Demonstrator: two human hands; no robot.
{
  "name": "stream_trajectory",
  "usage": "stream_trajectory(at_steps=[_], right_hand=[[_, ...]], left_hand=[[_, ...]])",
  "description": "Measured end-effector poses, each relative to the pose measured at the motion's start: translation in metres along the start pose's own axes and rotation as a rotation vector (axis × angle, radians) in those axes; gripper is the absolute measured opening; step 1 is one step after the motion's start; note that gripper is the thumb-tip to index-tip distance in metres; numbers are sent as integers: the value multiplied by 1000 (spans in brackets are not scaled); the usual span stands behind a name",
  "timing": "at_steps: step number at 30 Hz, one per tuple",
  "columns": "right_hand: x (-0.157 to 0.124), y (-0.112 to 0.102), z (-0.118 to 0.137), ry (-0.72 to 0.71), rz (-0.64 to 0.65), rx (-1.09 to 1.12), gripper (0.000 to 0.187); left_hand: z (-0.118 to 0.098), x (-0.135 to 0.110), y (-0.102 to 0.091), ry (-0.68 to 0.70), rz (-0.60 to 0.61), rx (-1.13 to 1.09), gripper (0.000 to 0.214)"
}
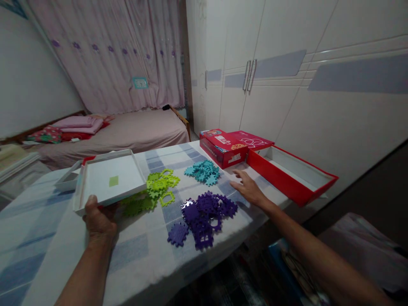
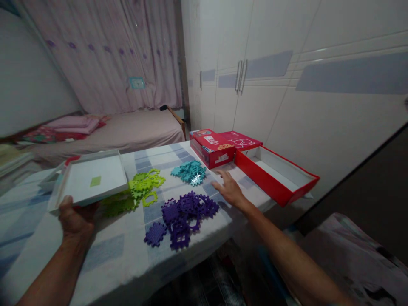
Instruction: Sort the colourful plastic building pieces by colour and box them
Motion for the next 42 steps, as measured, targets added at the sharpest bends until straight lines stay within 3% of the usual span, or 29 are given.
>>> stream_trajectory(at_steps=[2, 5, 11, 15, 22, 27, 35, 42], right_hand=[[24, 30, 9, 22, 76, -42, 52], [50, 58, 25, 53, 118, -146, 62], [74, 81, 39, 143, 118, -282, 76], [82, 92, 35, 198, 130, -303, 86], [89, 105, 33, 297, 145, -379, 91], [90, 110, 34, 227, 123, -464, 84], [91, 109, 42, 80, 24, -348, 56], [81, 106, 55, -16, -49, -310, 47]], left_hand=[[2, 1, -2, -11, -20, -82, 39], [5, 1, -2, -36, -12, -165, 37], [10, 2, 2, -78, -29, -207, 41], [9, 0, 9, -53, 40, -215, 44], [13, -4, 17, -114, 110, -243, 40], [4, -1, 15, -28, 99, -304, 37], [4, 10, -2, -9, -18, -286, 38], [7, 4, 7, -24, 59, -229, 41]])
Point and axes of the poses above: each hand's wrist, its own x-axis towards the middle knuckle, its own y-axis out of the palm, z = x × y, the point moved 6 cm from there along x, towards the middle knuckle, and after that the axes turned 9 degrees about y, right-handed, at the moved point
